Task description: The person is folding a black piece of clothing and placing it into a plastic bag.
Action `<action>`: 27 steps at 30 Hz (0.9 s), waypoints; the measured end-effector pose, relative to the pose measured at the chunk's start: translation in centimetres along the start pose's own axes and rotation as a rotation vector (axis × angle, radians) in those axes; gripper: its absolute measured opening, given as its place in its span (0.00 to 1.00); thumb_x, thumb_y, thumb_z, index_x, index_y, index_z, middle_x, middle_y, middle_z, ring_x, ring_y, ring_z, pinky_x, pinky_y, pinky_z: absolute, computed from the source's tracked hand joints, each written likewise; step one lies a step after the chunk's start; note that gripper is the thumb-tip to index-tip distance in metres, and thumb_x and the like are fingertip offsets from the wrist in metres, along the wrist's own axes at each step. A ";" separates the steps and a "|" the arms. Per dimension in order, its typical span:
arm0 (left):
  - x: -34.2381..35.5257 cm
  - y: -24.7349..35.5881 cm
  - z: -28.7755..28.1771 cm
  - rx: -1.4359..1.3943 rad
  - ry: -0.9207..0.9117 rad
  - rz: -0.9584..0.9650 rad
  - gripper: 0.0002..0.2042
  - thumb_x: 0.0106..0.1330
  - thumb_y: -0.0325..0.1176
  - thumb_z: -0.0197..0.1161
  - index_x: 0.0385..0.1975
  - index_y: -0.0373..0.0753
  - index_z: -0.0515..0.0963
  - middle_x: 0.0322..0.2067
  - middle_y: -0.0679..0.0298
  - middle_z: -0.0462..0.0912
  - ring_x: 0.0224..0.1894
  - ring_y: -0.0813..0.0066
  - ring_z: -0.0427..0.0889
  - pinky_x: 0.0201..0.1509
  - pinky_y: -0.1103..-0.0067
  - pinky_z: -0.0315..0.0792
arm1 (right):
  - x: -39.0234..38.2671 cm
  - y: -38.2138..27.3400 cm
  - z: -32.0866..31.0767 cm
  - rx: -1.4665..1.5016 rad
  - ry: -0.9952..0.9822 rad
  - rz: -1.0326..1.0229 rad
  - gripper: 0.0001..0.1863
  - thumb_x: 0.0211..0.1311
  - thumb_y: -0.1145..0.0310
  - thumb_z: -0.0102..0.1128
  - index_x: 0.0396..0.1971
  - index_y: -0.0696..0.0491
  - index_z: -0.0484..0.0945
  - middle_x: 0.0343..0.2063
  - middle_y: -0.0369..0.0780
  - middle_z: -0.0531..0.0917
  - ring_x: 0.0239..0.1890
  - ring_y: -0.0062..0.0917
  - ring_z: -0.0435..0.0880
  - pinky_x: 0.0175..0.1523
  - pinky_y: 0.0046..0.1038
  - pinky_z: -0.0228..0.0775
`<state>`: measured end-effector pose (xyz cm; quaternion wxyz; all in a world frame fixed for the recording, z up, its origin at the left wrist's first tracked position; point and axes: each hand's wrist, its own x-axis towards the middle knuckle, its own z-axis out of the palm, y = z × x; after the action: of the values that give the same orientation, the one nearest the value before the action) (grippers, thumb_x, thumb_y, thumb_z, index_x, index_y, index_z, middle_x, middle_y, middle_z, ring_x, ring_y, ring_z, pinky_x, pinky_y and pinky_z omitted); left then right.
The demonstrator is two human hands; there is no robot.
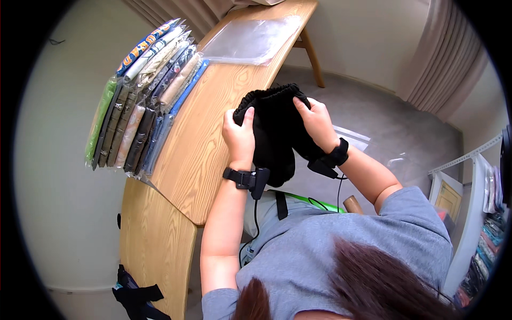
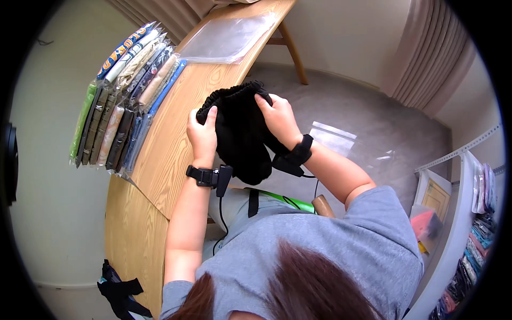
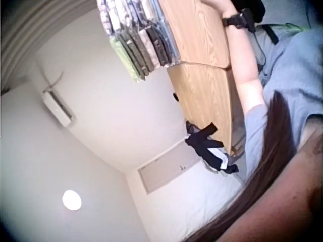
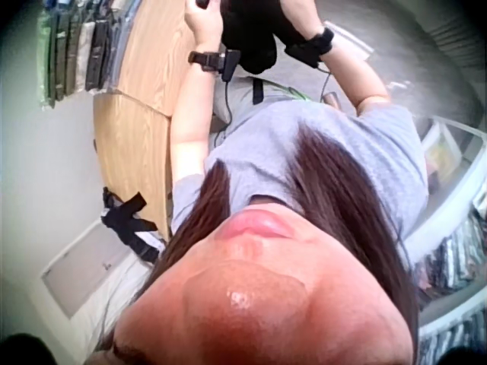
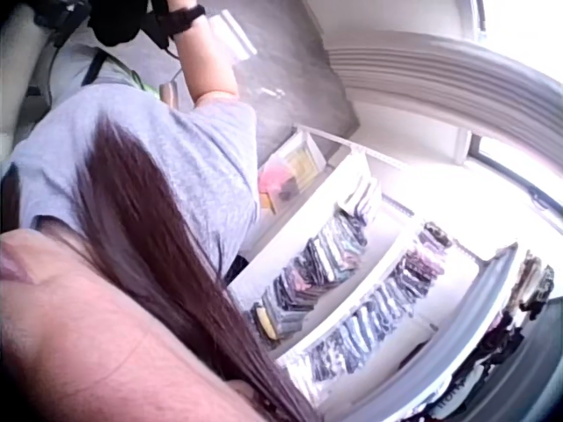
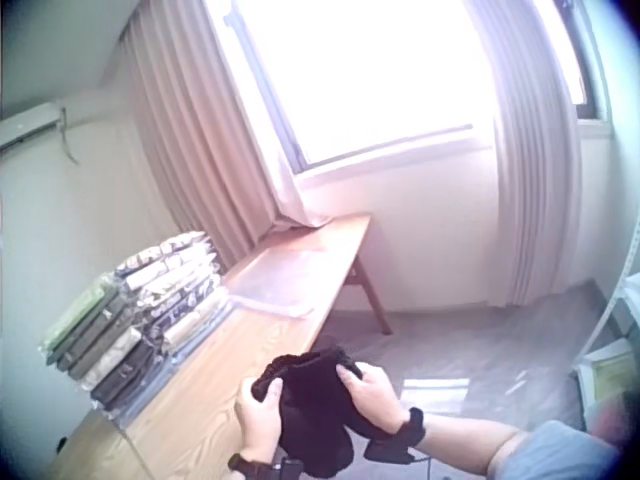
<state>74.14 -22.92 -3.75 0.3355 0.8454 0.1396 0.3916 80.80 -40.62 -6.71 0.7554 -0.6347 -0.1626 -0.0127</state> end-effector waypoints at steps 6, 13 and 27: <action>-1.6 3.7 1.0 -0.459 -0.339 -0.169 0.21 0.68 0.45 0.57 0.46 0.31 0.68 0.37 0.66 0.75 0.37 0.80 0.72 0.42 0.81 0.70 | -1.8 -1.1 2.7 -0.091 -0.108 -0.020 0.17 0.66 0.62 0.53 0.46 0.61 0.74 0.36 0.49 0.83 0.38 0.33 0.82 0.44 0.29 0.71; -2.3 4.7 -0.1 -0.510 -0.520 -0.273 0.27 0.70 0.40 0.54 0.62 0.28 0.59 0.51 0.59 0.74 0.48 0.78 0.74 0.52 0.79 0.71 | -1.6 -0.7 2.6 -0.017 -0.159 -0.092 0.19 0.69 0.61 0.47 0.52 0.59 0.70 0.42 0.50 0.81 0.45 0.38 0.80 0.50 0.31 0.70; -1.3 5.4 -1.8 -0.569 -0.243 -0.402 0.08 0.65 0.27 0.57 0.39 0.34 0.67 0.32 0.63 0.75 0.31 0.80 0.77 0.33 0.83 0.78 | -2.7 -1.0 2.7 -0.022 -0.282 -0.129 0.20 0.70 0.62 0.46 0.56 0.56 0.67 0.42 0.48 0.81 0.45 0.32 0.81 0.50 0.27 0.69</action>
<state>71.78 -26.71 0.06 0.6414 0.7143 0.1477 0.2378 77.39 -38.75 -6.05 0.7158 -0.6265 -0.3074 0.0260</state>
